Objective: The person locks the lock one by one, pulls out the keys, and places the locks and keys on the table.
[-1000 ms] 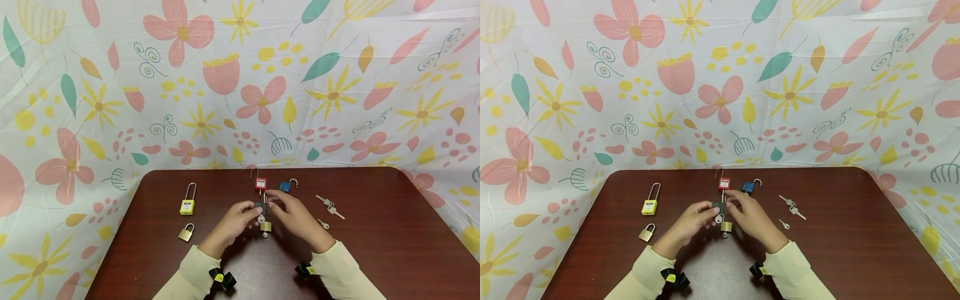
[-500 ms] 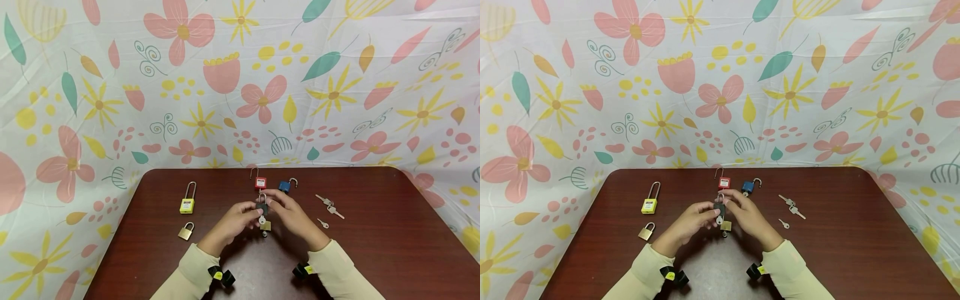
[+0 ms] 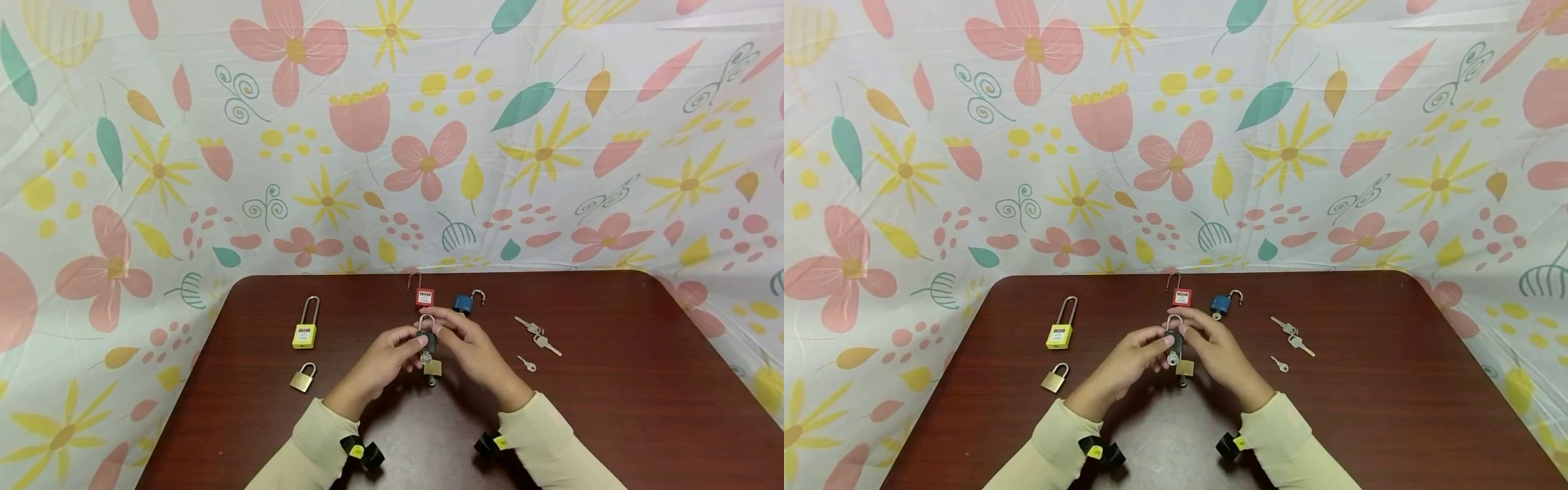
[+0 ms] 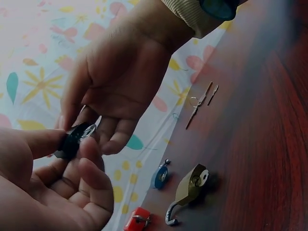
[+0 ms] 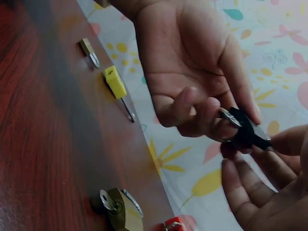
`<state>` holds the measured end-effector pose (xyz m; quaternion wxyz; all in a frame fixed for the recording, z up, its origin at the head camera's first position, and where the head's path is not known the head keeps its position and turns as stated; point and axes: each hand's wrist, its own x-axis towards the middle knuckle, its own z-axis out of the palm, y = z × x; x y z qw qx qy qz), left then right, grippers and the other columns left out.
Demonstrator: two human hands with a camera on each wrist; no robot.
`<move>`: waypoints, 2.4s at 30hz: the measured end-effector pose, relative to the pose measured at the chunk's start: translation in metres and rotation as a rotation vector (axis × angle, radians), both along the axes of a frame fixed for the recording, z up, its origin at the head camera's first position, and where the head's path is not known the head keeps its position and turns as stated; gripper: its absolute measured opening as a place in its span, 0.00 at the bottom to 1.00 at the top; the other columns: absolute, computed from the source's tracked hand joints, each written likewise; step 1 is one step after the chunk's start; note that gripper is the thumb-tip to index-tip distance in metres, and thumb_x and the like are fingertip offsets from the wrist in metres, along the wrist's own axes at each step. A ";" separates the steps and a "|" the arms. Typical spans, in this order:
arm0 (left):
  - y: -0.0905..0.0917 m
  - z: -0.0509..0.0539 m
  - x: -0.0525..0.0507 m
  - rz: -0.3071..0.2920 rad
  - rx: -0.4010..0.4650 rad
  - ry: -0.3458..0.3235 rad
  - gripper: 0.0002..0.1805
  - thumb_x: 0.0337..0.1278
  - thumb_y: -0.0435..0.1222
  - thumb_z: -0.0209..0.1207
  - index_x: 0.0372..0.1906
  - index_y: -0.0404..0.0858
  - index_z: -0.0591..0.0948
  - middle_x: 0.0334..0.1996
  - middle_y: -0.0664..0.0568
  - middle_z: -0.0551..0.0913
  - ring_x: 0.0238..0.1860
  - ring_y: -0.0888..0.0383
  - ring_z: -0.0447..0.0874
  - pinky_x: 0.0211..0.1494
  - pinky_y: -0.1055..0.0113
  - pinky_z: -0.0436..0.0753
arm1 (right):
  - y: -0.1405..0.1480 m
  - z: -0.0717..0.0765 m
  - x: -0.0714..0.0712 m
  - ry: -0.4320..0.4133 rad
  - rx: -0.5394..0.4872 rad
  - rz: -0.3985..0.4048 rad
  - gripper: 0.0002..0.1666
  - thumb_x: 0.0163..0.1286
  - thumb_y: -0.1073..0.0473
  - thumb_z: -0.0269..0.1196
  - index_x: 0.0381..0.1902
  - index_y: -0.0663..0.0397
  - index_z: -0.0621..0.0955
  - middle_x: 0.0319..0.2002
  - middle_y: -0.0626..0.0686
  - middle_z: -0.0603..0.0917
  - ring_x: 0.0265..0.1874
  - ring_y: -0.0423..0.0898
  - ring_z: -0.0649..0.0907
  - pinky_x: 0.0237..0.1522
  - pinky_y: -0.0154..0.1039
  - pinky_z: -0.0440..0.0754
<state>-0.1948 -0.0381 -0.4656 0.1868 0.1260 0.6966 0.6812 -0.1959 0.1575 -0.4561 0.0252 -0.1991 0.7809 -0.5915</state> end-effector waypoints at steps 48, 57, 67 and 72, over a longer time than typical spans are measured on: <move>-0.001 0.004 -0.003 0.154 0.162 -0.024 0.14 0.70 0.35 0.57 0.49 0.26 0.80 0.26 0.58 0.83 0.28 0.60 0.81 0.35 0.69 0.80 | -0.014 -0.006 0.006 -0.047 -0.067 -0.065 0.21 0.82 0.54 0.52 0.67 0.53 0.72 0.55 0.61 0.81 0.48 0.43 0.83 0.51 0.49 0.86; -0.005 0.007 -0.005 0.209 0.259 -0.048 0.06 0.70 0.33 0.58 0.45 0.35 0.79 0.29 0.57 0.86 0.32 0.61 0.85 0.39 0.68 0.84 | -0.020 -0.012 0.008 -0.063 -0.007 -0.045 0.14 0.80 0.54 0.54 0.43 0.60 0.78 0.40 0.58 0.81 0.39 0.40 0.83 0.47 0.43 0.86; -0.006 0.010 -0.006 0.208 0.296 -0.058 0.05 0.70 0.32 0.58 0.43 0.34 0.80 0.32 0.56 0.85 0.33 0.61 0.85 0.47 0.65 0.85 | -0.023 -0.010 0.012 -0.011 -0.078 0.019 0.17 0.81 0.57 0.53 0.39 0.67 0.77 0.39 0.68 0.81 0.36 0.38 0.83 0.44 0.41 0.86; -0.007 0.011 -0.006 0.210 0.321 -0.061 0.04 0.72 0.32 0.55 0.41 0.35 0.79 0.33 0.55 0.83 0.34 0.62 0.84 0.47 0.68 0.85 | -0.023 -0.012 0.012 0.005 -0.112 0.038 0.15 0.81 0.59 0.53 0.38 0.67 0.76 0.41 0.64 0.81 0.38 0.40 0.84 0.44 0.44 0.88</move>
